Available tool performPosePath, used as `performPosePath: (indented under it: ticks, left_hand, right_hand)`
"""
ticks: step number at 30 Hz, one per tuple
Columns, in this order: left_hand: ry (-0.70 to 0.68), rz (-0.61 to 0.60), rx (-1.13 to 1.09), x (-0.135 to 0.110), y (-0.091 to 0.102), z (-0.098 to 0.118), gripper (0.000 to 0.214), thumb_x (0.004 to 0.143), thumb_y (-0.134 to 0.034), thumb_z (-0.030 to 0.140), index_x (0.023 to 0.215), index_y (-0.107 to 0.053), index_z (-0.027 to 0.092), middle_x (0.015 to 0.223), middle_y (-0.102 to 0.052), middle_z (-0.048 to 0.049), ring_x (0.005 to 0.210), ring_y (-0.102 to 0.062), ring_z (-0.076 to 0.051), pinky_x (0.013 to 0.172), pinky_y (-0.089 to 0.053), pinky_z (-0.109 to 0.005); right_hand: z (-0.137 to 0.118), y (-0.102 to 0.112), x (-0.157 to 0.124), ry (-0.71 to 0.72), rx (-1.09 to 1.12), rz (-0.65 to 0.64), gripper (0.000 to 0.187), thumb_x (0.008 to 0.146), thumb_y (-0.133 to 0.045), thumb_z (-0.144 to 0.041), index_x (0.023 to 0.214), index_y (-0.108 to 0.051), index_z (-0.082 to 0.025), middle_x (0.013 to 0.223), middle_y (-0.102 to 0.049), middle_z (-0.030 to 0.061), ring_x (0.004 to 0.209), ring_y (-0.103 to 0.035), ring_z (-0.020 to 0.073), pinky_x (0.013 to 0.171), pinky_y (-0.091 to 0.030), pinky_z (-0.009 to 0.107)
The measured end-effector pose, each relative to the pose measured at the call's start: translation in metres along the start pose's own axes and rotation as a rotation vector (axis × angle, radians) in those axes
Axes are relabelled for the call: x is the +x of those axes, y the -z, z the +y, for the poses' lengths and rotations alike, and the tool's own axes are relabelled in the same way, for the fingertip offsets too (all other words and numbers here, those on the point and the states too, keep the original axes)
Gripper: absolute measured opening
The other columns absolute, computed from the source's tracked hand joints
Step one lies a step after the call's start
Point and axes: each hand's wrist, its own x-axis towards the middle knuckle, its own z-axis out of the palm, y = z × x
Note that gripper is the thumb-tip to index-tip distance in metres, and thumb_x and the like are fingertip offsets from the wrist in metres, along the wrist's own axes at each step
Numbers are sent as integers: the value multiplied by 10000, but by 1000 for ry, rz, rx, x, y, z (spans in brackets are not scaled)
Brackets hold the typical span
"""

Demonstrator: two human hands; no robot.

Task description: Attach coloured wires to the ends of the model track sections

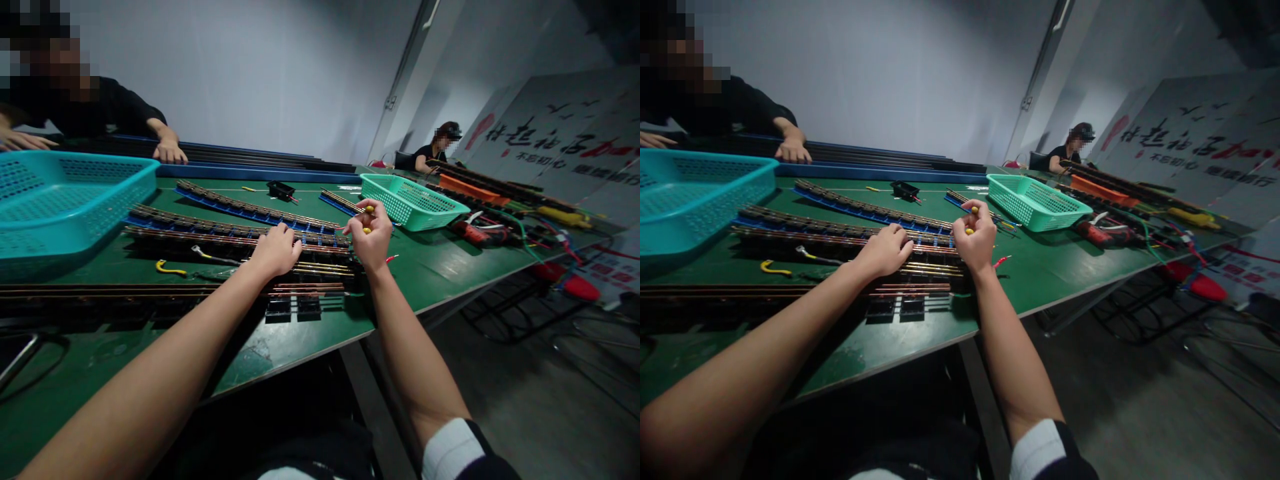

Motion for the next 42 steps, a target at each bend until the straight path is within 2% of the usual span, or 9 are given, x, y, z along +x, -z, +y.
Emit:
performPosePath:
  ticks: [4, 8, 19, 24, 28, 32, 35, 37, 42]
  left_hand:
    - [-4, 12, 17, 0, 1, 0, 408, 1014, -342, 362, 1175, -648, 143, 1341, -573, -163, 1249, -546, -301, 993, -501, -414]
    - [-7, 1, 2, 0, 0, -1, 401, 1019, -338, 360, 1170, -643, 150, 1331, -585, -159, 1237, -559, -296, 988, -500, -408]
    - [0, -8, -3, -1, 1, 0, 396, 1015, -338, 351, 1165, -640, 142, 1328, -585, -165, 1234, -561, -302, 982, -497, -413]
    - [0, -3, -2, 0, 1, 0, 399, 1013, -341, 354, 1164, -642, 142, 1329, -587, -167, 1233, -558, -306, 989, -495, -425]
    - [-2, -3, -3, 0, 1, 0, 389, 1013, -346, 356, 1156, -645, 152, 1332, -587, -158, 1237, -558, -297, 994, -490, -411]
    - [2, -1, -4, 0, 0, 0, 395, 1015, -343, 360, 1164, -643, 152, 1337, -582, -161, 1243, -555, -305, 992, -490, -418]
    - [3, 0, -8, 0, 0, 0, 406, 1016, -339, 356, 1176, -638, 133, 1340, -576, -168, 1251, -551, -316, 998, -487, -434]
    - [4, 0, -6, -1, 0, 0, 408, 1019, -338, 354, 1185, -634, 128, 1344, -572, -169, 1258, -546, -316, 1004, -485, -432]
    - [8, -8, 1, -1, 1, 1, 407, 1022, -336, 353, 1198, -628, 131, 1351, -571, -169, 1260, -545, -311, 1005, -485, -425]
  right_hand:
    - [-6, 12, 5, 53, 124, 84, 272, 732, -492, -205, 999, -488, -252, 611, -603, -65, 533, -633, 137, 610, -512, 316]
    - [-12, 22, 3, 151, 204, 130, 319, 712, -494, -209, 1027, -489, -262, 629, -607, -60, 555, -647, 153, 636, -543, 345]
    - [-27, 42, -17, 232, 273, 68, 388, 589, -490, -217, 972, -501, -278, 512, -548, -70, 434, -552, 171, 554, -509, 369]
    - [-19, 45, -14, 175, 353, 20, 434, 534, -494, -212, 964, -527, -265, 490, -564, -59, 431, -551, 177, 525, -493, 363]
    - [-10, 43, -24, 116, 356, -76, 410, 587, -520, -194, 990, -532, -264, 515, -546, -78, 432, -536, 153, 500, -475, 325]
    - [-9, 44, -44, 98, 210, -174, 452, 718, -541, -160, 1157, -535, -270, 608, -586, -74, 527, -601, 153, 618, -525, 355]
    - [-9, 45, -55, 139, 57, -218, 562, 725, -577, -120, 1258, -493, -276, 686, -653, -56, 671, -680, 183, 768, -549, 399]
    - [-9, 46, -57, 176, 29, -199, 567, 702, -571, -81, 1228, -486, -275, 735, -695, -44, 728, -705, 192, 809, -550, 405]
    - [-9, 46, -52, 202, 168, -123, 477, 669, -514, -62, 1097, -481, -270, 764, -722, -35, 761, -732, 206, 819, -578, 422]
